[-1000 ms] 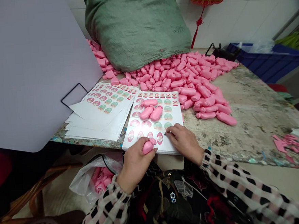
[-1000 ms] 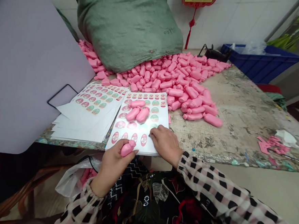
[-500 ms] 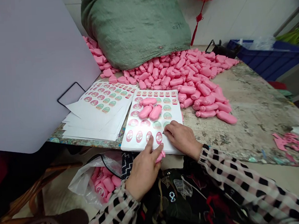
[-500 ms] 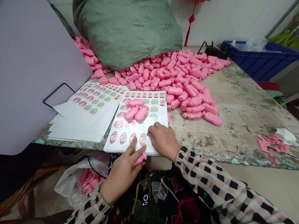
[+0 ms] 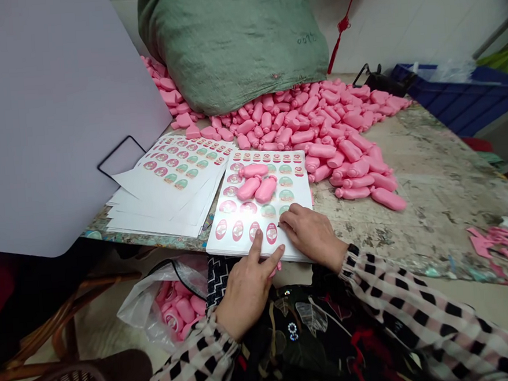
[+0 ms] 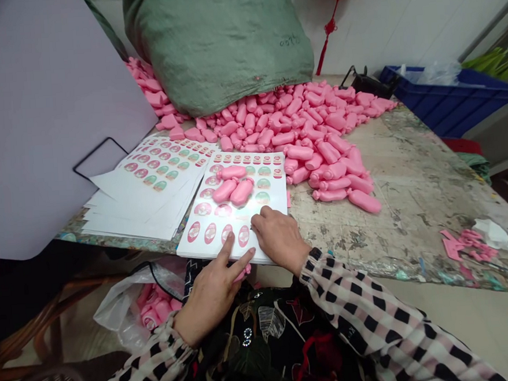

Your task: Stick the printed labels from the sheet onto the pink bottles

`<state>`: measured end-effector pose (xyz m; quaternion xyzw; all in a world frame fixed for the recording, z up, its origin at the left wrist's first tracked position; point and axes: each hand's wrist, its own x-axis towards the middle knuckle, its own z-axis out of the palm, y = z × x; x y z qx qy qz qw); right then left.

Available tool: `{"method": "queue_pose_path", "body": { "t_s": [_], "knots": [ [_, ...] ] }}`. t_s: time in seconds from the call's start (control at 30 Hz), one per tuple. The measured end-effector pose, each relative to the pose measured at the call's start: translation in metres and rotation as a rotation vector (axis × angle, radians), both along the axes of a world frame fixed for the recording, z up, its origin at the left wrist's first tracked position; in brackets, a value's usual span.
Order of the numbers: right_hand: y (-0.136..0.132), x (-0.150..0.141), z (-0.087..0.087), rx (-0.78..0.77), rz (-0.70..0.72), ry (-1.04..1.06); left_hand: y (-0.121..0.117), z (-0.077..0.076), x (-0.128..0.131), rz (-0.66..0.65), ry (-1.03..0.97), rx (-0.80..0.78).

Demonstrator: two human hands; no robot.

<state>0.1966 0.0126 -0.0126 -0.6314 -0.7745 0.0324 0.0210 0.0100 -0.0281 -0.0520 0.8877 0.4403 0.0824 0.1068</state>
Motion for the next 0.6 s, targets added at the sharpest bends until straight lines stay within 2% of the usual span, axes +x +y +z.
{"method": "queue_pose_path", "body": {
  "t_s": [0.37, 0.6],
  "knots": [
    [0.0005, 0.0014, 0.0029, -0.019, 0.030, -0.006, 0.0008, -0.0020, -0.0002, -0.014, 0.042, 0.016],
    [-0.0029, 0.0019, -0.0002, -0.063, -0.012, 0.076, 0.0014, -0.0044, 0.0001, -0.020, 0.049, 0.015]
  ]
}}
